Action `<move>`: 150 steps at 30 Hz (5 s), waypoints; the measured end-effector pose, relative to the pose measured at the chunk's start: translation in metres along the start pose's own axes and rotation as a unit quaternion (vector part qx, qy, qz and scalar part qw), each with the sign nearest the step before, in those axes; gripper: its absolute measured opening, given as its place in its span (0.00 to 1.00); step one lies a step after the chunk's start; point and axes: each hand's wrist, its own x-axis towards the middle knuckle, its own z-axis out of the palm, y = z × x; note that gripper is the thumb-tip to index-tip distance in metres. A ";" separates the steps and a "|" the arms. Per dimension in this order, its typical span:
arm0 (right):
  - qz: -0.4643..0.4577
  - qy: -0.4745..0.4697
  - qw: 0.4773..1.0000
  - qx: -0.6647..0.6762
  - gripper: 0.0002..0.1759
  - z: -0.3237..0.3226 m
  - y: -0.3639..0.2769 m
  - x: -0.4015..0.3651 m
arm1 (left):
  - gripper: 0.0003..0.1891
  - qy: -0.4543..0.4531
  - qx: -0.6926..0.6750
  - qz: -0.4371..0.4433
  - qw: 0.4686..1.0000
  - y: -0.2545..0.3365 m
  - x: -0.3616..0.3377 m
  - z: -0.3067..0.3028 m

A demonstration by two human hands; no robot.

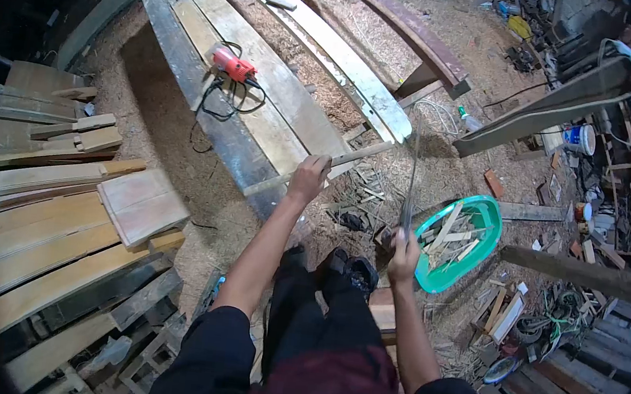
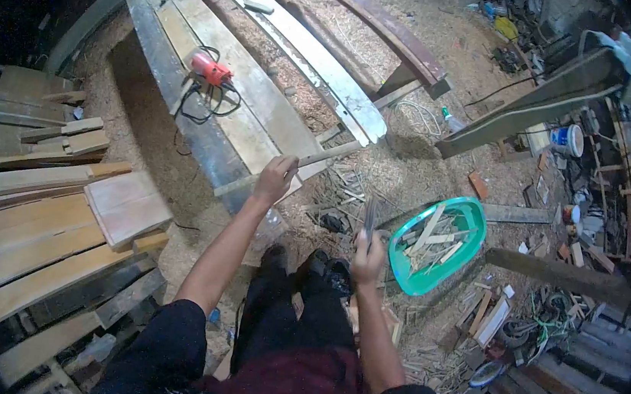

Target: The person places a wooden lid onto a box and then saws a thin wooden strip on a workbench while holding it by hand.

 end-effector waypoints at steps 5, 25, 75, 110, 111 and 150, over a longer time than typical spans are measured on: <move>0.077 -0.004 0.997 0.022 0.17 0.044 0.090 0.017 | 0.11 -0.024 0.033 0.022 0.999 -0.084 0.030 0.086; 0.056 -0.009 0.997 0.043 0.18 0.156 0.201 0.050 | 0.29 0.104 0.226 -0.238 0.939 -0.141 0.087 0.173; 0.047 0.006 0.999 0.000 0.19 0.164 0.195 0.073 | 0.31 0.103 0.273 -0.214 0.932 -0.145 0.080 0.178; 0.076 -0.012 0.997 -0.020 0.18 0.172 0.171 0.106 | 0.37 0.086 0.285 -0.243 0.923 -0.148 0.086 0.177; 0.082 -0.008 0.996 -0.020 0.19 0.172 0.168 0.110 | 0.37 0.087 0.285 -0.242 0.923 -0.148 0.087 0.177; 0.111 -0.040 0.993 0.002 0.17 0.133 0.176 0.052 | 0.35 0.080 0.275 -0.260 0.922 -0.149 0.091 0.176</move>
